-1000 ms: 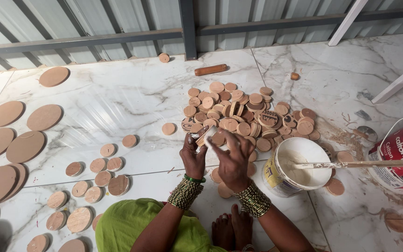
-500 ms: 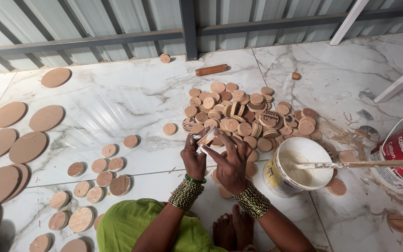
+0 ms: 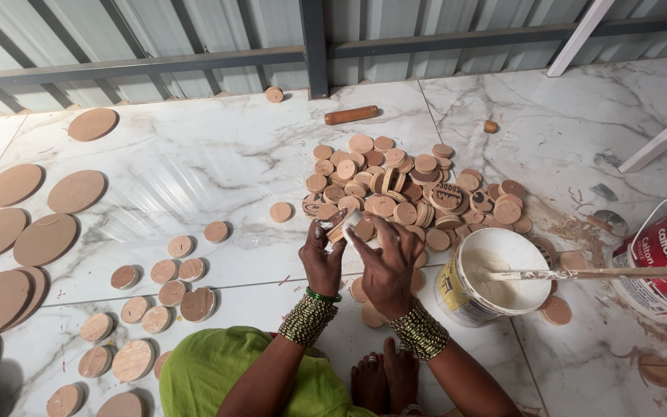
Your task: The person sits on the floor and applies a white paste, likely glue, by hand onto small round wooden discs, rubbing the paste over each disc's surface one at a time. They take paste from a bucket and place finished discs back onto the pile of wooden pieces on the floor.
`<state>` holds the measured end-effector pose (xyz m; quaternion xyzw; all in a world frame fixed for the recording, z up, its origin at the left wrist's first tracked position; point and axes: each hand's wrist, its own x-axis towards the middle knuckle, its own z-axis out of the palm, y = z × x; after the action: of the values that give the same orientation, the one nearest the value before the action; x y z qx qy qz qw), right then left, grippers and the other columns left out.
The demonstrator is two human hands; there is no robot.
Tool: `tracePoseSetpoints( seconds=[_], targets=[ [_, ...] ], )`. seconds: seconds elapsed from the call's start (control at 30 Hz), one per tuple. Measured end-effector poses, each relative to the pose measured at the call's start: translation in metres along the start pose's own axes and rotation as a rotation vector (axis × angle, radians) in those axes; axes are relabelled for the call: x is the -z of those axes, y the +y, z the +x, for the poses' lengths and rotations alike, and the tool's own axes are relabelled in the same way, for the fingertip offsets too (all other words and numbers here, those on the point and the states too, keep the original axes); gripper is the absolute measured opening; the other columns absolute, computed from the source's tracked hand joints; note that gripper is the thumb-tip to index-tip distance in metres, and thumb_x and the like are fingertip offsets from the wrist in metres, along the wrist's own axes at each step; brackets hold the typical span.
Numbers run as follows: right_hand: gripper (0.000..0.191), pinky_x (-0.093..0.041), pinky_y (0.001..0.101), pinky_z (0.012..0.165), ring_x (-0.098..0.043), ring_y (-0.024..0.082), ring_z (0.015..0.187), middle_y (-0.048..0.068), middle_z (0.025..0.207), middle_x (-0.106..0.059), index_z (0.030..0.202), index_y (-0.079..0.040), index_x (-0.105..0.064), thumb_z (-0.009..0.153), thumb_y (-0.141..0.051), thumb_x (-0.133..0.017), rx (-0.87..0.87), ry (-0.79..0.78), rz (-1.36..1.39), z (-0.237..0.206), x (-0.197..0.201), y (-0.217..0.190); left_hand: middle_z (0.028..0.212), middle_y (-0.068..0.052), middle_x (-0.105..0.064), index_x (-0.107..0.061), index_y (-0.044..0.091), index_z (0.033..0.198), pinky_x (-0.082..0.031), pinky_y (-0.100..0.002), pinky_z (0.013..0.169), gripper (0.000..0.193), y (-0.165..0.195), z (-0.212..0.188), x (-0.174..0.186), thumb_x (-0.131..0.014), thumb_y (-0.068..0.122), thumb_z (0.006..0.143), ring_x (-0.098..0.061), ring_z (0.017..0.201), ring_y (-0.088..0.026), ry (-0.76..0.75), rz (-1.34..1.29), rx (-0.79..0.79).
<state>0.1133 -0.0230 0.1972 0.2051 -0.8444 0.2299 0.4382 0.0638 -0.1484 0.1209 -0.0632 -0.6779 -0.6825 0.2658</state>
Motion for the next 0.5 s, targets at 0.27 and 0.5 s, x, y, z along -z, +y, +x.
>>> tracePoseSetpoints(
  seconds=[0.27, 0.5],
  targets=[
    [0.056, -0.031, 0.0449, 0.111, -0.051, 0.029, 0.128, 0.01, 0.142, -0.057, 0.129, -0.014, -0.072, 0.08, 0.006, -0.053, -0.108, -0.003, 0.179, 0.008, 0.008, 0.011, 0.107, -0.013, -0.077, -0.063, -0.006, 0.12, -0.058, -0.03, 0.089, 0.033, 0.01, 0.001, -0.001, -0.073, -0.005, 0.088, -0.071, 0.101, -0.013, -0.009, 0.05, -0.002],
    [0.057, -0.03, 0.047, 0.109, -0.048, 0.032, 0.127, 0.013, 0.144, -0.055, 0.134, -0.012, -0.07, 0.081, 0.006, -0.056, -0.072, -0.031, 0.065, 0.006, 0.003, 0.005, 0.11, -0.015, -0.076, -0.062, -0.006, 0.121, -0.059, -0.03, 0.09, 0.035, 0.016, 0.001, 0.0, -0.072, -0.005, 0.087, -0.073, 0.102, -0.016, -0.012, 0.027, -0.069]
  ],
)
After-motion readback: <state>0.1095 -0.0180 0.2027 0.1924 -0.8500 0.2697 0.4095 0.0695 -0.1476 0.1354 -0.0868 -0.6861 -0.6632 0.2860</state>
